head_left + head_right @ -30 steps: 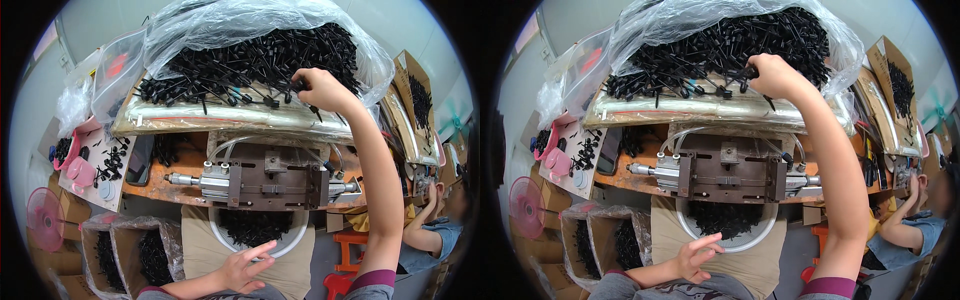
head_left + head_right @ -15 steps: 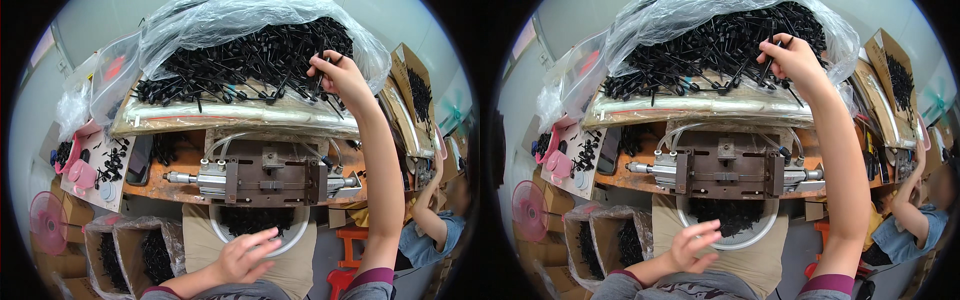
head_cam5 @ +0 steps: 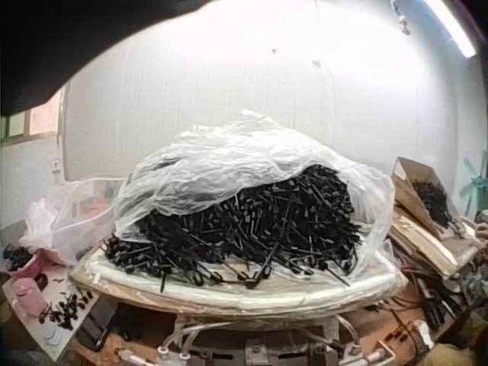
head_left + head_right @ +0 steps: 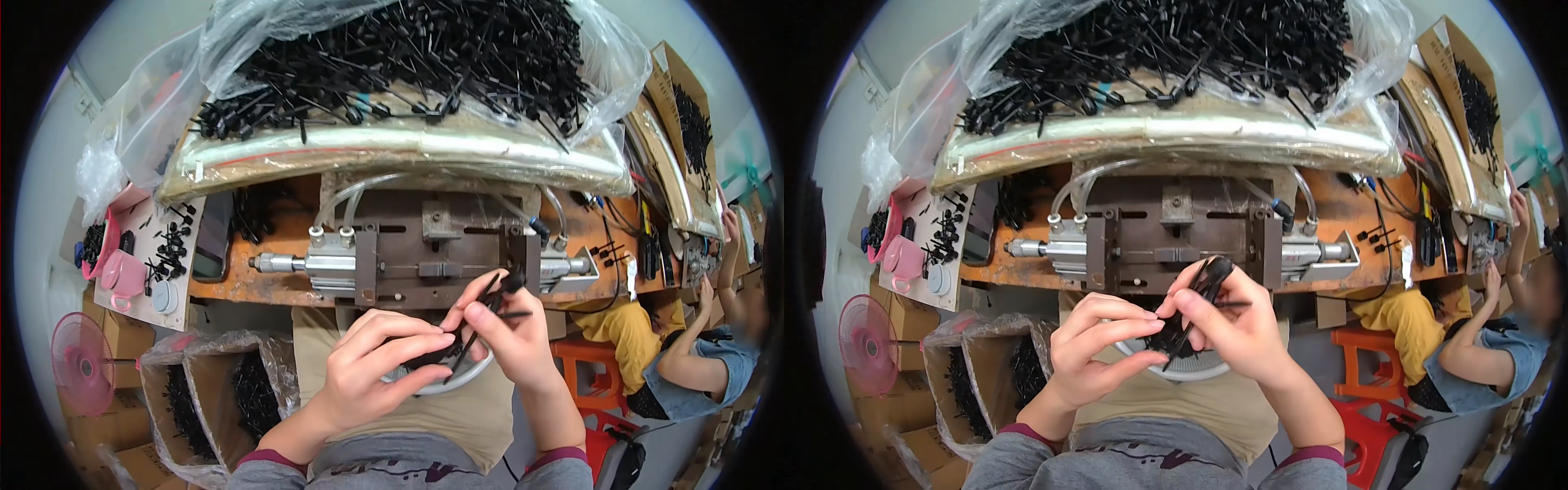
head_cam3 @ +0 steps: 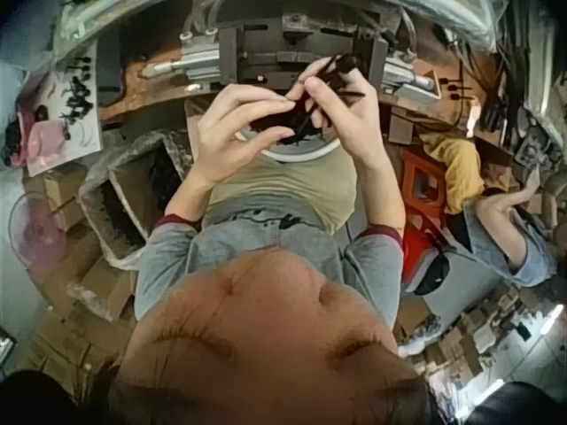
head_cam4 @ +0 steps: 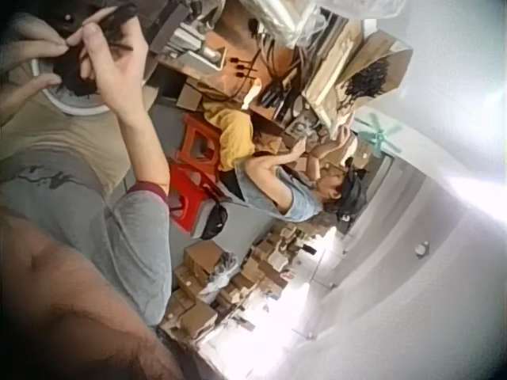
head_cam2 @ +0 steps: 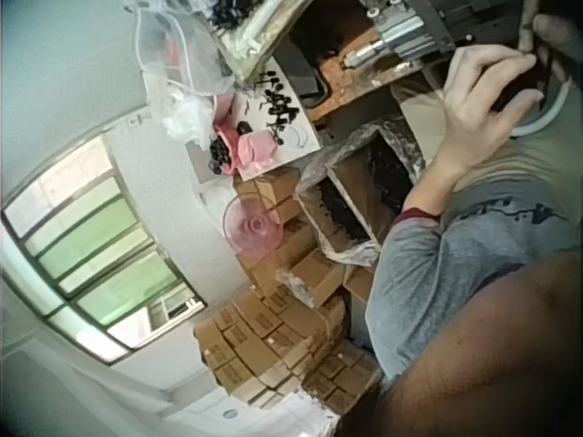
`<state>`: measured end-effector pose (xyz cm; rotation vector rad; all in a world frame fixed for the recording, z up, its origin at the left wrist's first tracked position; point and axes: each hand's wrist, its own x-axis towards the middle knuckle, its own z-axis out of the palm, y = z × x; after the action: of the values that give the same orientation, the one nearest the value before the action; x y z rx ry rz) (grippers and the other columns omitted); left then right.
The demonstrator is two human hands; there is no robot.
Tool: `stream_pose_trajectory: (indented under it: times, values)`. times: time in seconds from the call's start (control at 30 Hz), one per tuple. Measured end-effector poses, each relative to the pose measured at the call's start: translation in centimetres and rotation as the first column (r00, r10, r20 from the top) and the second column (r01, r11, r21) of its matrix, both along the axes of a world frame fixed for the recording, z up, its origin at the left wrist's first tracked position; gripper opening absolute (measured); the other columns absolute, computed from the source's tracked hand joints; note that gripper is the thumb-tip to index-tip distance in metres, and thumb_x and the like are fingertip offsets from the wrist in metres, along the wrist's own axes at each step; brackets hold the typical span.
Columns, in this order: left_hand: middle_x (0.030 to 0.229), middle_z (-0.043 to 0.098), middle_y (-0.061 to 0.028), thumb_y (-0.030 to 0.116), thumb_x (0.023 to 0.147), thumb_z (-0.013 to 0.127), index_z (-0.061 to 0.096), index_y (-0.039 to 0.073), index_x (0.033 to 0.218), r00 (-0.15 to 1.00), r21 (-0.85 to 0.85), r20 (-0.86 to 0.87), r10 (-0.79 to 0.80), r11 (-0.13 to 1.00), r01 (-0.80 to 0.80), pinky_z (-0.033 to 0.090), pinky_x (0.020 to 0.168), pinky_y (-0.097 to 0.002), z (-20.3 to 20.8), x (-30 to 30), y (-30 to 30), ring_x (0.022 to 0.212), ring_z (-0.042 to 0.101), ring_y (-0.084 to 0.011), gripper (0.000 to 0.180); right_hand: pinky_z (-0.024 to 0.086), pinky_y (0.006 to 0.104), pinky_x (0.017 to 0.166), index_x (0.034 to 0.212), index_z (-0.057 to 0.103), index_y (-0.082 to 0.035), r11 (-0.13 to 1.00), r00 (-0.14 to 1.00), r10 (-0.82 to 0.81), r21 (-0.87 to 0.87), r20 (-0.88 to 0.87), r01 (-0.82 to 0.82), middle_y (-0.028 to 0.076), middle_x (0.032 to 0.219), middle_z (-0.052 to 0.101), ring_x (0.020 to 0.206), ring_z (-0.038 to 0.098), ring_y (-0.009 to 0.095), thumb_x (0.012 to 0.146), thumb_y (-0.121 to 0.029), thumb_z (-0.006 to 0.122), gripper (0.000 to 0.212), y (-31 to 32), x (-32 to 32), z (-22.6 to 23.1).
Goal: Assembling black plastic components using a pneumatic jig.
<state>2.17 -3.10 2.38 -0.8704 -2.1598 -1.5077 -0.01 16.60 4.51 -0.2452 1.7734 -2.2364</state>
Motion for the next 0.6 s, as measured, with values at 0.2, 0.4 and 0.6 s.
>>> stream_pose_trajectory:
  times: [0.2, 0.4, 0.6]
  values:
    - [0.101, 0.064, -0.005, 0.001, 0.065, 0.08, 0.076, 0.01, 0.101, 0.999, -0.09, 0.04, 0.023, 0.996, -0.019, 0.052, 0.073, -0.0304, -0.9, 0.8, 0.3, 0.087, 0.063, -0.0202, 0.038, 0.038, 0.017, 0.045, 0.098, 0.056, -0.003, 0.918, 0.975, 0.094, -0.397, 0.203, -0.006, 0.012, 0.086, 0.068, 0.053, 0.049, 0.005, 0.098, -0.016, 0.057, 0.013, 0.1, 0.6, -3.1]
    - [0.103, 0.062, -0.0048, 0.001, 0.061, 0.079, 0.076, 0.011, 0.102, 0.998, -0.197, -0.058, -0.01, 0.98, -0.002, 0.051, 0.071, -0.0304, -0.4, 0.9, 0.3, 0.087, 0.062, -0.0203, 0.043, 0.036, 0.0161, 0.042, 0.099, 0.056, -0.002, 0.934, 0.969, 0.086, -0.358, 0.233, 0.003, 0.013, 0.088, 0.068, 0.049, 0.048, 0.004, 0.098, -0.018, 0.057, 0.016, 0.1, 1.3, -3.2]
    - [0.106, 0.064, -0.0071, 0.0, 0.06, 0.078, 0.076, 0.009, 0.097, 0.995, -0.172, -0.035, 0.089, 0.981, -0.094, 0.051, 0.072, -0.031, -0.5, 0.6, 0.6, 0.087, 0.062, -0.0214, 0.039, 0.037, 0.0164, 0.042, 0.108, 0.057, 0.001, 0.966, 0.964, -0.134, -0.185, 0.231, 0.179, 0.012, 0.089, 0.068, 0.048, 0.049, 0.005, 0.099, -0.016, 0.054, 0.019, 0.7, 2.0, -3.0]
